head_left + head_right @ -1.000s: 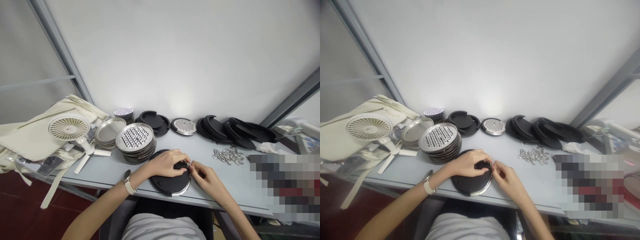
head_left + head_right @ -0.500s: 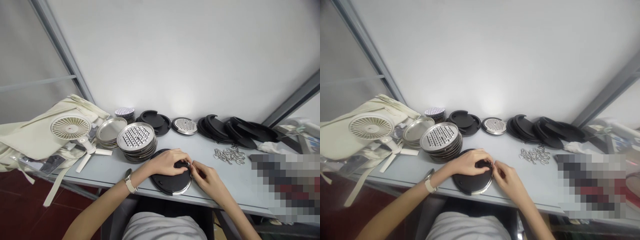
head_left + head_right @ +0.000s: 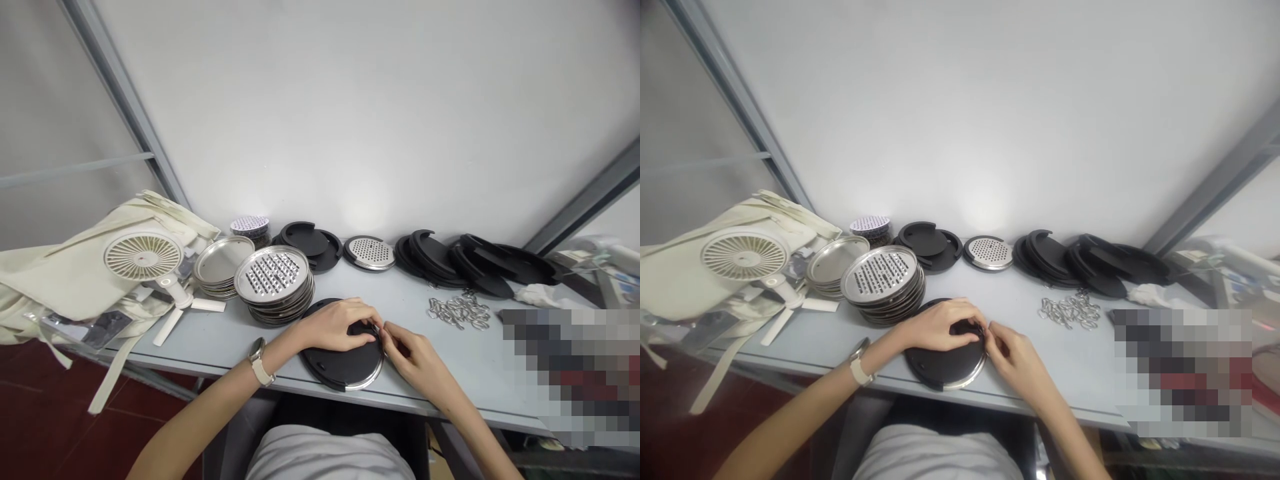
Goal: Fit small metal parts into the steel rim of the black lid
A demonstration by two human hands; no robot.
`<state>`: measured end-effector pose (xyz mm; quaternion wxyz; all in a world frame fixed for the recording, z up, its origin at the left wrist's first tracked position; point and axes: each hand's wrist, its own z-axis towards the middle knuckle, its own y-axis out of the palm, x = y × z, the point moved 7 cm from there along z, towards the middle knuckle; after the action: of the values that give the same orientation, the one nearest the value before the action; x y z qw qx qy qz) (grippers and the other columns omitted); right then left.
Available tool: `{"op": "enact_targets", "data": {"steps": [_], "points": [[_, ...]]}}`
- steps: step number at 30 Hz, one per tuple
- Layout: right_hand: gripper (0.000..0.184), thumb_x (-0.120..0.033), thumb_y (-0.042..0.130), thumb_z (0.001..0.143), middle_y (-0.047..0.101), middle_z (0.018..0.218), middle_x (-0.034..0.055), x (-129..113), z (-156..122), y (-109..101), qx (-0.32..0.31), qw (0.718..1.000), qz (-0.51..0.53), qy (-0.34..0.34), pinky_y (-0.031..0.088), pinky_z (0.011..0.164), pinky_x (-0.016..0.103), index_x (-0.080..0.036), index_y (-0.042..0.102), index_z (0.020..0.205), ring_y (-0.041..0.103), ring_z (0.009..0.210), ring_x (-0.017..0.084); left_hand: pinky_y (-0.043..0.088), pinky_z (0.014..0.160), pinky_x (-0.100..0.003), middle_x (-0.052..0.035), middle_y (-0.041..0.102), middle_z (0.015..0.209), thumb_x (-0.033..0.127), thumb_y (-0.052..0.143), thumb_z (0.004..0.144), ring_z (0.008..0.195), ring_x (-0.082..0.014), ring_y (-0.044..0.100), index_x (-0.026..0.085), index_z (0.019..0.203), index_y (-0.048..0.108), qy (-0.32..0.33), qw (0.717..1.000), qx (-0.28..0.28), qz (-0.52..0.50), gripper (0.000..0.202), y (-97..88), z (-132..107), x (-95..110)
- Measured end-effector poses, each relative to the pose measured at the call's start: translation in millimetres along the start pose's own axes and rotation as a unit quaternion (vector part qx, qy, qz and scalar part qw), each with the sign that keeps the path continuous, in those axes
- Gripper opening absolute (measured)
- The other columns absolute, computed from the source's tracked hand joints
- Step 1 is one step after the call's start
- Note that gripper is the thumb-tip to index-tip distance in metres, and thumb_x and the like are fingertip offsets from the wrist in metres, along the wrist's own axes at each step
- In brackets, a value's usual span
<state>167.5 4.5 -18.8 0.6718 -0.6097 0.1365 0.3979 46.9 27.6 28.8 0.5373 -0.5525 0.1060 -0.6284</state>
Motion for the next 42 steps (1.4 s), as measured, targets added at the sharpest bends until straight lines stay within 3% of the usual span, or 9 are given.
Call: {"op": "enact_targets", "data": {"steps": [24, 38, 42], "points": [[0.034, -0.036, 0.04, 0.095, 0.034, 0.057, -0.0062, 0, -3, -1, 0.02, 1.0, 0.012, -0.002, 0.028, 0.047, 0.022, -0.022, 0.035, 0.065, 0.033, 0.052, 0.011, 0.046, 0.086, -0.027, -0.005, 0.064, 0.094, 0.018, 0.066, 0.08, 0.089, -0.016, 0.06, 0.017, 0.103, 0.06, -0.047, 0.998, 0.004, -0.031, 0.024, 1.2, -1, -9], [0.035, -0.036, 0.033, 0.099, 0.056, 0.062, -0.0001, -4, -2, -1, 0.002, 1.0, -0.029, -0.011, 0.037, 0.055, 0.025, -0.02, 0.051, 0.073, 0.05, 0.055, 0.016, 0.045, 0.088, -0.028, -0.0061, 0.066, 0.099, 0.019, 0.066, 0.081, 0.094, -0.0171, 0.06, 0.017, 0.105, 0.06, -0.046, 0.998, 0.001, -0.039, 0.025, 0.3, -1, -9], [0.034, -0.037, 0.034, 0.098, 0.055, 0.061, -0.0005, -6, -2, -2, 0.013, 0.999, -0.033, -0.017, 0.037, 0.053, 0.024, -0.021, 0.051, 0.073, 0.049, 0.054, 0.015, 0.045, 0.087, -0.029, -0.0053, 0.067, 0.099, 0.019, 0.066, 0.081, 0.095, -0.0175, 0.059, 0.019, 0.104, 0.061, -0.056, 0.997, -0.006, -0.049, 0.024, 0.0, 0, -8]]}}
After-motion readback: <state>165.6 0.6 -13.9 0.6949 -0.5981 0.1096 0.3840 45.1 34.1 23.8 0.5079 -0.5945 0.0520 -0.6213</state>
